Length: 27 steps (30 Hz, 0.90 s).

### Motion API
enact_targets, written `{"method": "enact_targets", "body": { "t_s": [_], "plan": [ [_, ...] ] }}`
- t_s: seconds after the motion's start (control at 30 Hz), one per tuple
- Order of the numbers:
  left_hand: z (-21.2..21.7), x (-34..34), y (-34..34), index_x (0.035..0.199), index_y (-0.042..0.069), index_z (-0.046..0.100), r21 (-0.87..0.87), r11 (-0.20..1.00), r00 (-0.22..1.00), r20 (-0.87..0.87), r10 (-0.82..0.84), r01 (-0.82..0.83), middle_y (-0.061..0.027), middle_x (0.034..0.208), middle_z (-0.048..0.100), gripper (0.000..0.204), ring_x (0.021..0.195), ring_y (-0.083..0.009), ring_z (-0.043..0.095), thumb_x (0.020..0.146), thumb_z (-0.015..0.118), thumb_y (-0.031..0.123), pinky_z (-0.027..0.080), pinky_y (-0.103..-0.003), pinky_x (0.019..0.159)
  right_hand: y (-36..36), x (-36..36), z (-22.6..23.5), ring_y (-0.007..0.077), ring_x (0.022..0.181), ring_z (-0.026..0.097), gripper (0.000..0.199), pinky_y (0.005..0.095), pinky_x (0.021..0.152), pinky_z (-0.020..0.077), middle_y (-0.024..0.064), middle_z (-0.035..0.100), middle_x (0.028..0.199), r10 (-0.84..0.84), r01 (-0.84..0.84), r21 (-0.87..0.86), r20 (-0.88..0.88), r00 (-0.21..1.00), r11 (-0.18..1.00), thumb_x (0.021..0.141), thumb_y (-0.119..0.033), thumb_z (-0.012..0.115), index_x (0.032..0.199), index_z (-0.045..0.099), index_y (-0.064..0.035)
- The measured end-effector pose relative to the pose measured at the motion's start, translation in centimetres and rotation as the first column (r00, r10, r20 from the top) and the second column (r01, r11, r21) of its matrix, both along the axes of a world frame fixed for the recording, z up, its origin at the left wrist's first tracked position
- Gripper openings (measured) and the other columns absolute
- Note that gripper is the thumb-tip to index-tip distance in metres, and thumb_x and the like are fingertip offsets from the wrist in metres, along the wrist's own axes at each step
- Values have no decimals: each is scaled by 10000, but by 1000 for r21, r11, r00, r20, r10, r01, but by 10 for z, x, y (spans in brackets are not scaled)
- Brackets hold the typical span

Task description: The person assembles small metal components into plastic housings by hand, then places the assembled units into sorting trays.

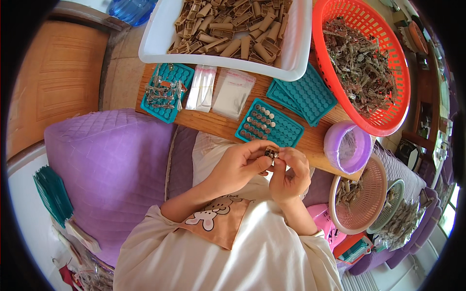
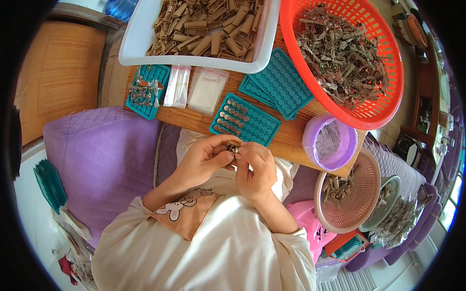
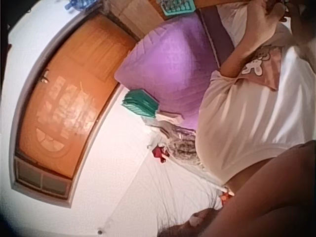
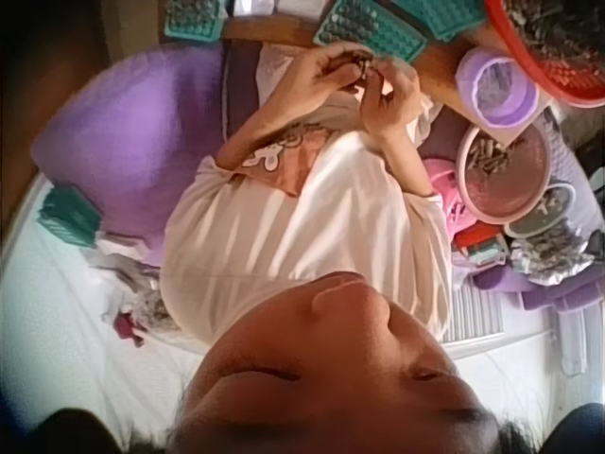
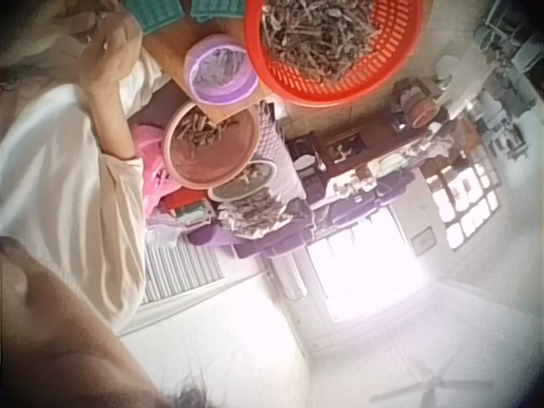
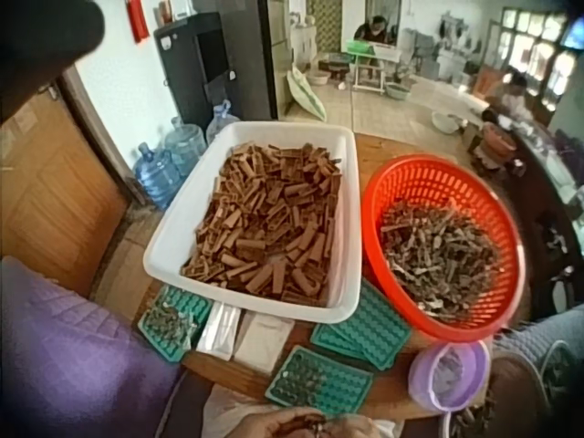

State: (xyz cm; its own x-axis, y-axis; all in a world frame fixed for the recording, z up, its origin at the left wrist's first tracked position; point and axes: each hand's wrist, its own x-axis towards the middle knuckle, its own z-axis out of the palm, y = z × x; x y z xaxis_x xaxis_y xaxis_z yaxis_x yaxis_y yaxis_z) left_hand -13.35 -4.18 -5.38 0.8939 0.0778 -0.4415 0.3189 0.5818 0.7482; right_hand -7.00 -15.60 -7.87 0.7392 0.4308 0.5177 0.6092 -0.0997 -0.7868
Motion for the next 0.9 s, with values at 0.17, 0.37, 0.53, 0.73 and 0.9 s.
{"method": "enact_targets", "body": {
  "t_s": [0.17, 0.37, 0.53, 0.73, 0.9],
  "plan": [
    [-2, 0, 1, 1097, -44, 427, 31, 999, 999, -40, -23, 24, -86, 965, 547, 275, 823, -105, 546, 833, 456, 27, 484, -232, 695, -1, 1, -3, 246, 688, 568, 220, 299, 592, 473, 111, 556, 756, 21, -19, -48, 26, 999, 999, 655, 103, 590, 823, 482, 12],
    [-2, 0, 4, 1095, -27, 438, 158, 980, 990, -91, -110, 124, -71, 908, 559, 263, 784, -99, 555, 836, 439, 15, 480, -217, 671, -9, 6, 8, 236, 690, 559, 224, 293, 585, 468, 110, 555, 754, 119, -127, -227, -48, 992, 966, 641, 114, 588, 813, 487, 12],
    [4, 4, 1, 1100, -20, 437, 25, 994, 992, -71, -109, 111, -65, 896, 560, 266, 767, -93, 556, 837, 432, 15, 479, -216, 652, -12, 2, 1, 257, 677, 571, 231, 309, 571, 477, 112, 546, 732, 60, -51, -110, 80, 995, 993, 641, 114, 588, 820, 480, 14],
    [4, 7, -1, 1108, -16, 433, -24, 996, 994, -66, -82, 81, -70, 913, 555, 272, 791, -101, 558, 838, 430, 10, 480, -223, 667, -9, -2, -6, 275, 702, 582, 232, 327, 588, 487, 119, 543, 732, 14, -12, -22, 87, 996, 1000, 659, 121, 573, 838, 471, 14],
    [5, 7, 2, 1120, -27, 424, 49, 997, 999, 1, -54, 54, -70, 950, 546, 294, 841, -107, 545, 831, 456, 21, 472, -231, 702, -4, 1, -1, 269, 712, 582, 214, 324, 606, 486, 120, 537, 738, 11, -11, 32, 25, 1000, 999, 699, 105, 552, 865, 456, 10]
  ]
}}
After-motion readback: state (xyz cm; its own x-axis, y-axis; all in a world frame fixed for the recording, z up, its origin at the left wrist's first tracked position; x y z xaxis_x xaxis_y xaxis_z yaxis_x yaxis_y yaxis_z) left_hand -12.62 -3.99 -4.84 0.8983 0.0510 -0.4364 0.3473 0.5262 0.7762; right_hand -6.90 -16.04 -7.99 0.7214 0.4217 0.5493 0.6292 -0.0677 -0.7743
